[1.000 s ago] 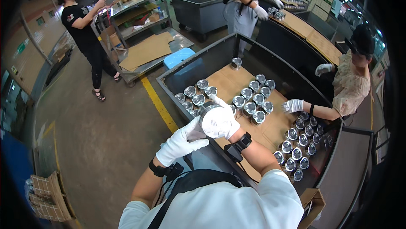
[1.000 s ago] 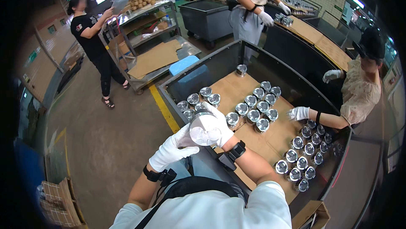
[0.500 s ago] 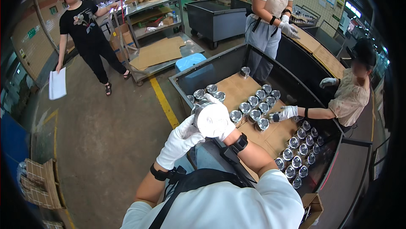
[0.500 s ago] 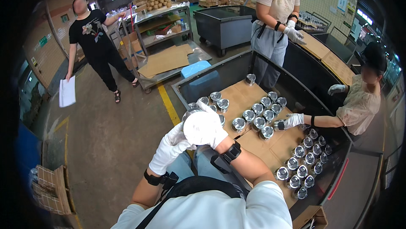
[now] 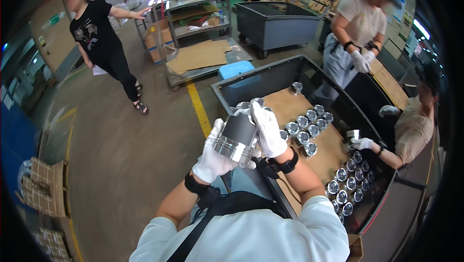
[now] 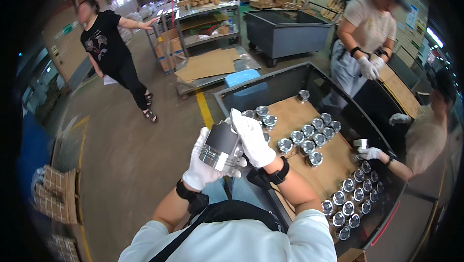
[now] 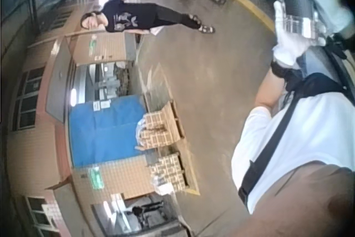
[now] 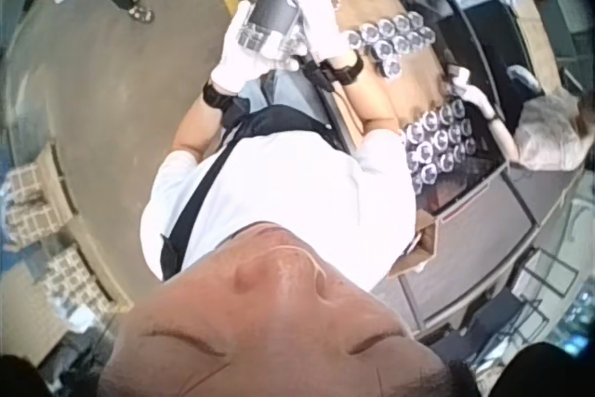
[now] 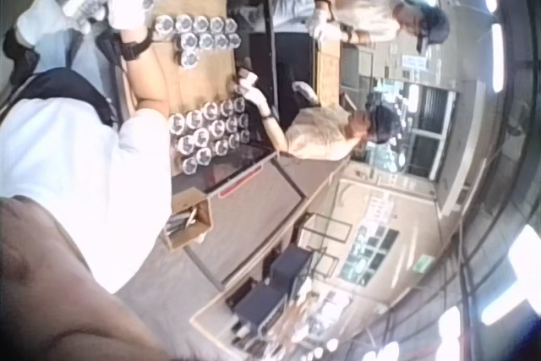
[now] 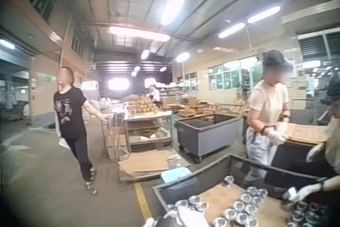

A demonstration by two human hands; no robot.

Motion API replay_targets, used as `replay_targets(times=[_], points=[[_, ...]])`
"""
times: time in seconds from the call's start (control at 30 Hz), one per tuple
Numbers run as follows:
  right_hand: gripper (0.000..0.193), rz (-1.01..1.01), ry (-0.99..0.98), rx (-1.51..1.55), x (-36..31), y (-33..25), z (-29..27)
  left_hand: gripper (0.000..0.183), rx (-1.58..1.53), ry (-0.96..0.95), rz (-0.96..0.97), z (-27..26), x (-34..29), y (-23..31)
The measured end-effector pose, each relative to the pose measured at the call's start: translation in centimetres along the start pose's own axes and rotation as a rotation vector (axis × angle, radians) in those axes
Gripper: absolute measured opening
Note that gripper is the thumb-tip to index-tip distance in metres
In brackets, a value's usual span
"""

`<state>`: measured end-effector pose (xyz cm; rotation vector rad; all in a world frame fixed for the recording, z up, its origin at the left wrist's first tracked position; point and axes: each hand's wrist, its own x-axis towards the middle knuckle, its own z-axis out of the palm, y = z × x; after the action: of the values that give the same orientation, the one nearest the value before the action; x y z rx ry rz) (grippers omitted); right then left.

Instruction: Inspecting and sorting metal engine pistons into a large cart on a factory floor.

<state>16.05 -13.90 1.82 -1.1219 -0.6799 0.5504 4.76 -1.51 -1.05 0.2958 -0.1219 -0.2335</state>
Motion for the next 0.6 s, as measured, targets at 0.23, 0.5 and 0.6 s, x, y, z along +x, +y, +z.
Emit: replay_targets(times=[0.23,0.5,0.6], points=[[0.054,-0.531,-0.156,-0.701,-0.8,-2.4,-0.2,0.065,0.169,-0.056,0.316,-0.9,-1.6,0.8],[0.092,-0.677,-0.098,-0.931,-3.2,0.4,2.4,0.061,0.072,0.01,0.407,-0.9,-2.1,0.9],[0.091,-0.67,-0.11,-0.903,-3.0,0.4,2.6,0.059,0.097,-0.017,0.435,-1.0,-2.3,1.1]])
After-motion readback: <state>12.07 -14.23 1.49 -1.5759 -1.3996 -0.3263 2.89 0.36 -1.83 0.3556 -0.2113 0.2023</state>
